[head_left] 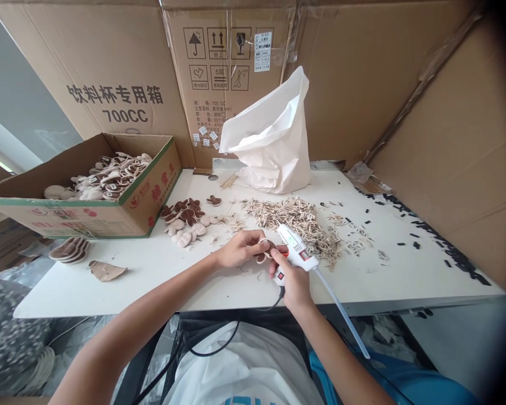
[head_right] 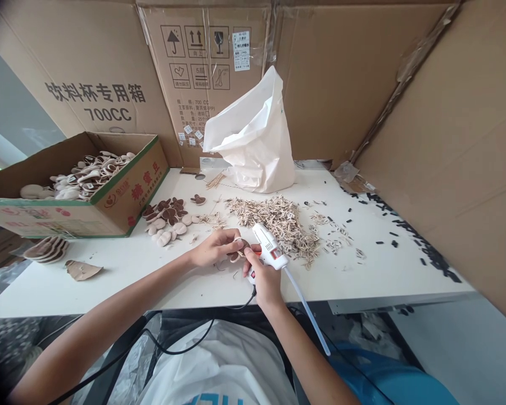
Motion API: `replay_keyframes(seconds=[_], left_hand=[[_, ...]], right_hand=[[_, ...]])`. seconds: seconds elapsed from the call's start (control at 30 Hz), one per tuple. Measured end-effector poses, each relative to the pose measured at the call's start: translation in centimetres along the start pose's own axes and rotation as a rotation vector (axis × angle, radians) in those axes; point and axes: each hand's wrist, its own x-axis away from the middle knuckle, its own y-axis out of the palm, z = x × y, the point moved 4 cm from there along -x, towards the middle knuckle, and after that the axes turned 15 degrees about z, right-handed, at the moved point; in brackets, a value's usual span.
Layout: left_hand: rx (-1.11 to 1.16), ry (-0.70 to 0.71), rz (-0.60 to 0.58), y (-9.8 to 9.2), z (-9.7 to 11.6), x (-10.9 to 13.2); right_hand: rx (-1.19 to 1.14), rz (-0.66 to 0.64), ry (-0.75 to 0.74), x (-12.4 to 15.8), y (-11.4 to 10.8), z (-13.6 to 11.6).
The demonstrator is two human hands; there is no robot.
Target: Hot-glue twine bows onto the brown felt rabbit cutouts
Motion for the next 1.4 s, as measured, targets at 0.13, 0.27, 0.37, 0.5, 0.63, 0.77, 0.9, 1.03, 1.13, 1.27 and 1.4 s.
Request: replay_keyframes(seconds=[0.13,0.27,0.37,0.5,0.63,0.77,0.9,1.03,1.13,1.27,1.4], left_hand=[[0.031,0.021,-0.038,-0.2,0.3,-0.1],[0.098,-0.075,-0.092,-0.3,0.1,-0.1],[0.136,-0.14,-0.084,-0.4,0.0,-0.1],[0.086,-0.133,-0.03,-0.4,0.0,-0.1],[0.054,-0.107,-0.018,-0.4,-0.2,-0.2],[0.018,-0.094,-0.077,-0.4,-0.5,-0.1],[-0.017,-0.12,-0.183,-0.1,-0.8,0.1],[0.03,-0.104,-0.198,0.0,-0.6,0.1],[0.07,-0.073,-0.138,-0.4,-0.2,-0.1],[0.036,-0.035,0.03,-1.2,0.1,-0.5],[0.044,-0.026,0.164,-1.9,-0.4,-0.8]], right_hand=[[-0.006,-0.022,0.005,0.0,-0.1,0.0],[-0.019,-0.033,0.007,0.0,-0.1,0.1],[-0.019,-0.049,0.008,0.0,0.0,0.0],[-0.017,-0.025,0.021,-0.1,0.1,0.0],[-0.026,-0.011,0.023,-0.2,0.0,0.0],[-0.035,0.026,0.023,-0.1,0.1,-0.1],[-0.039,0.089,0.052,0.0,-0.1,0.0],[-0.022,0.103,0.047,-0.1,-0.2,0.1],[-0.043,0.066,0.024,-0.1,-0.1,-0.2],[-0.093,0.025,0.038,-0.2,0.1,-0.2],[-0.125,-0.011,0.033,-0.3,0.1,-0.1]])
